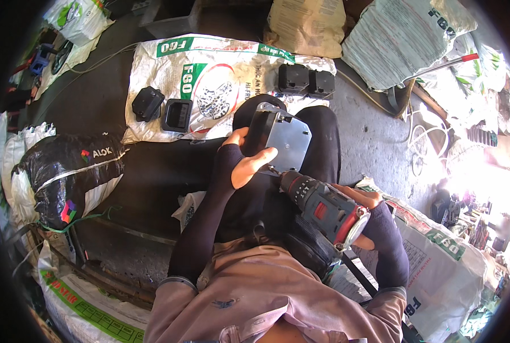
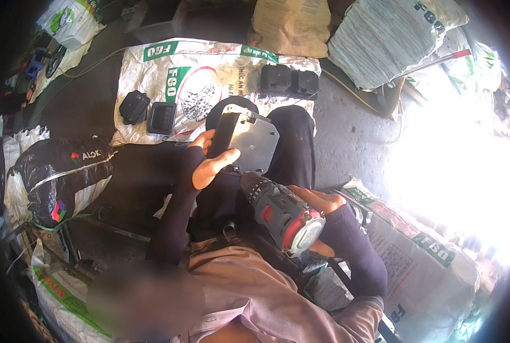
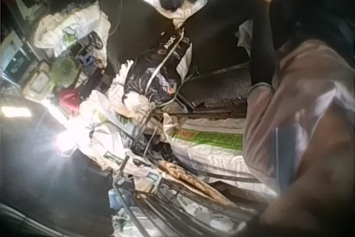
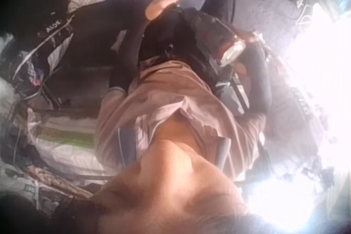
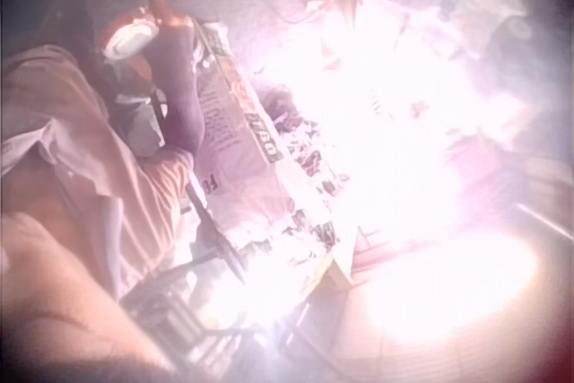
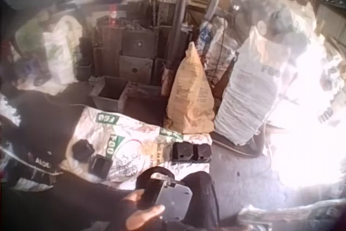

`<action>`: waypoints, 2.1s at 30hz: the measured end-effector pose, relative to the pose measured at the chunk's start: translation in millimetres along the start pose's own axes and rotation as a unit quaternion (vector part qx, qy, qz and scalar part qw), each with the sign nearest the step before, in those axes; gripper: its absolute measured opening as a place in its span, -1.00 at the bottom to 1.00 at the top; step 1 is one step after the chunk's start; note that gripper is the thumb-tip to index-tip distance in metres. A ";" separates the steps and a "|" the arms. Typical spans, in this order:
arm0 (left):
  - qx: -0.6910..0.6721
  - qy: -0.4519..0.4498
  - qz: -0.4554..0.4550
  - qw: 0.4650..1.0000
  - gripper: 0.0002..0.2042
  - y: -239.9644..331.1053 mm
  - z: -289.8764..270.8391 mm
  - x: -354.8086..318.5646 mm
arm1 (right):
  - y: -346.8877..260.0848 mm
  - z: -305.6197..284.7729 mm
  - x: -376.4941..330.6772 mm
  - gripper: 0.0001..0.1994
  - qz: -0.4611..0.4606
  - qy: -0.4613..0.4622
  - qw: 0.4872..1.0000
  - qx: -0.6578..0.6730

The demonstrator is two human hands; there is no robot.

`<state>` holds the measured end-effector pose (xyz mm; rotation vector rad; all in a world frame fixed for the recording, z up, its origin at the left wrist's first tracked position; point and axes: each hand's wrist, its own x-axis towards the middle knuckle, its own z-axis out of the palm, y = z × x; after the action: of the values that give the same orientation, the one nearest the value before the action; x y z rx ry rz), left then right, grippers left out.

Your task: The person sits on the floor and uses a cordless drill to make holes in small black plastic parts. They handle each part one at a time, drill multiple holes, and place the finished parts on a nearby sack.

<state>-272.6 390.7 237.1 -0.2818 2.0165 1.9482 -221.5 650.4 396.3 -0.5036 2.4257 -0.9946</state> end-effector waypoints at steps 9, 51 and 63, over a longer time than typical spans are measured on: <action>-0.004 0.016 0.016 1.000 -0.46 -0.1 2.7 0.9 | -1.5 4.9 15.3 -0.26 0.002 -0.034 0.999 -0.017; 0.393 0.258 -0.073 0.880 -0.81 -241.8 -113.2 -156.8 | 35.0 67.4 65.9 -0.35 -0.037 0.234 0.948 -0.211; 0.569 0.000 -0.241 0.787 -0.79 -366.6 -119.7 -134.1 | 22.6 93.7 81.5 -0.29 -0.007 0.284 0.936 -0.209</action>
<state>-27.4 242.7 -54.0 -0.4052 2.3850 0.2497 -240.9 573.4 298.2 -0.4075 3.1903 -0.6858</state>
